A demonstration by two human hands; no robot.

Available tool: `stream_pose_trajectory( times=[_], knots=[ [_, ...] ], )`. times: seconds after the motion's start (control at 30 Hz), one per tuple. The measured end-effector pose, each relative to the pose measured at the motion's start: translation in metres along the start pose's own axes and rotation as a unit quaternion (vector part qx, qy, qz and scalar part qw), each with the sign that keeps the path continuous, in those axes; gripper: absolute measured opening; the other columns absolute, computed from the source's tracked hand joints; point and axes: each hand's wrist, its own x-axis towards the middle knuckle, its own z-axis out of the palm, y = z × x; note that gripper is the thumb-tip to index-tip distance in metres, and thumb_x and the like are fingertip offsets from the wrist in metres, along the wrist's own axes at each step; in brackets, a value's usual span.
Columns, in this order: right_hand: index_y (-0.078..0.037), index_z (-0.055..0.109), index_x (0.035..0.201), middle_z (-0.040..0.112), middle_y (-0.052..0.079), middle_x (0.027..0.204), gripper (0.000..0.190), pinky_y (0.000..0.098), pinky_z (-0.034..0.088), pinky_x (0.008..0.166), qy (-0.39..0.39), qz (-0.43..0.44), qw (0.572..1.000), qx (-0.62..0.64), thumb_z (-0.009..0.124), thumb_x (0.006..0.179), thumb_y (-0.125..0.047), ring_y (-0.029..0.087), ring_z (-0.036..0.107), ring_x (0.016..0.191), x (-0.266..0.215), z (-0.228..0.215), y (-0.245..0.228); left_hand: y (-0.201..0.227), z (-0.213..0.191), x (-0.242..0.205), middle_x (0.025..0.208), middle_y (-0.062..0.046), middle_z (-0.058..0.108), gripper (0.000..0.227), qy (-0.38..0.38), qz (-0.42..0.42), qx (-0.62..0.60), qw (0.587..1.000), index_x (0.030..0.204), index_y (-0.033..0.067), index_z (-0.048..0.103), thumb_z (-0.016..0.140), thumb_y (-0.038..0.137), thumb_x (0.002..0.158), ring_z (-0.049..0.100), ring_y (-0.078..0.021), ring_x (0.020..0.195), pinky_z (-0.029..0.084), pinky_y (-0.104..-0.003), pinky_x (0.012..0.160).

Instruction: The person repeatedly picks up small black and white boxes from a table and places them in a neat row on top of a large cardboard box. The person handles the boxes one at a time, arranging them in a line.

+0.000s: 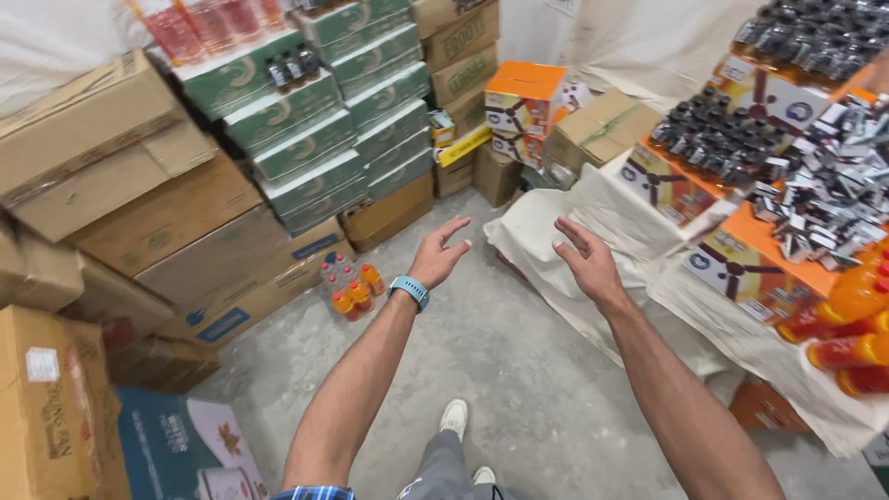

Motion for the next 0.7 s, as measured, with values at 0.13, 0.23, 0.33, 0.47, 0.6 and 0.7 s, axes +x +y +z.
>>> stream_pose_trajectory(
  times=[0.13, 0.23, 0.33, 0.47, 0.6, 0.7],
  knots=[
    [-0.016, 0.053, 0.148, 0.056, 0.013, 0.148, 0.053, 0.0584, 0.032, 0.117, 0.076, 0.016, 0.997, -0.014, 0.066, 0.097, -0.015, 0.029, 0.04, 0.147, -0.012, -0.091, 0.011, 0.021, 0.09, 0.058, 0.16, -0.016, 0.041, 0.054, -0.084, -0.001, -0.008, 0.996, 0.143, 0.0181, 0.058, 0.065, 0.018, 0.09, 0.033, -0.0379, 0.149, 0.033, -0.062, 0.117],
    [-0.015, 0.051, 0.15, 0.055, 0.015, 0.149, 0.054, 0.0597, 0.032, 0.116, 0.135, 0.02, 0.991, -0.009, 0.065, 0.097, -0.013, 0.03, 0.038, 0.147, -0.016, -0.144, 0.03, 0.035, 0.147, 0.095, 0.161, -0.02, 0.037, 0.055, -0.155, 0.014, -0.019, 0.988, 0.146, 0.0153, 0.056, 0.065, 0.019, 0.091, 0.03, -0.0399, 0.149, 0.031, -0.064, 0.117],
    [-0.012, 0.054, 0.147, 0.055, 0.019, 0.147, 0.055, 0.059, 0.032, 0.117, 0.195, 0.028, 0.98, 0.005, 0.067, 0.094, -0.008, 0.033, 0.039, 0.146, -0.027, -0.198, 0.041, 0.045, 0.216, 0.132, 0.16, -0.02, 0.038, 0.055, -0.207, 0.018, -0.02, 0.978, 0.145, 0.0141, 0.057, 0.063, 0.013, 0.09, 0.028, -0.0387, 0.15, 0.03, -0.066, 0.117],
    [-0.013, 0.053, 0.148, 0.055, 0.018, 0.148, 0.058, 0.0489, 0.038, 0.116, 0.259, 0.05, 0.965, -0.004, 0.065, 0.092, -0.006, 0.032, 0.041, 0.145, -0.025, -0.259, 0.056, 0.06, 0.291, 0.185, 0.161, -0.02, 0.036, 0.057, -0.281, 0.026, -0.022, 0.959, 0.147, 0.0141, 0.055, 0.063, 0.013, 0.091, 0.028, -0.0401, 0.15, 0.032, -0.06, 0.118],
    [-0.017, 0.057, 0.146, 0.059, 0.012, 0.145, 0.06, 0.0403, 0.043, 0.113, 0.32, 0.068, 0.945, 0.004, 0.07, 0.088, -0.008, 0.025, 0.047, 0.14, -0.008, -0.319, 0.084, 0.067, 0.362, 0.233, 0.159, -0.023, 0.038, 0.056, -0.318, 0.023, -0.046, 0.947, 0.146, 0.0112, 0.056, 0.065, 0.012, 0.091, 0.028, -0.0421, 0.149, 0.033, -0.057, 0.118],
    [-0.02, 0.056, 0.147, 0.061, 0.008, 0.144, 0.063, 0.0377, 0.044, 0.112, 0.347, 0.092, 0.933, -0.026, 0.07, 0.086, -0.011, 0.023, 0.049, 0.139, 0.006, -0.353, 0.101, 0.068, 0.407, 0.263, 0.16, -0.022, 0.037, 0.057, -0.352, 0.016, -0.041, 0.935, 0.147, 0.0112, 0.053, 0.064, 0.012, 0.091, 0.026, -0.0417, 0.149, 0.033, -0.056, 0.119]
  ],
)
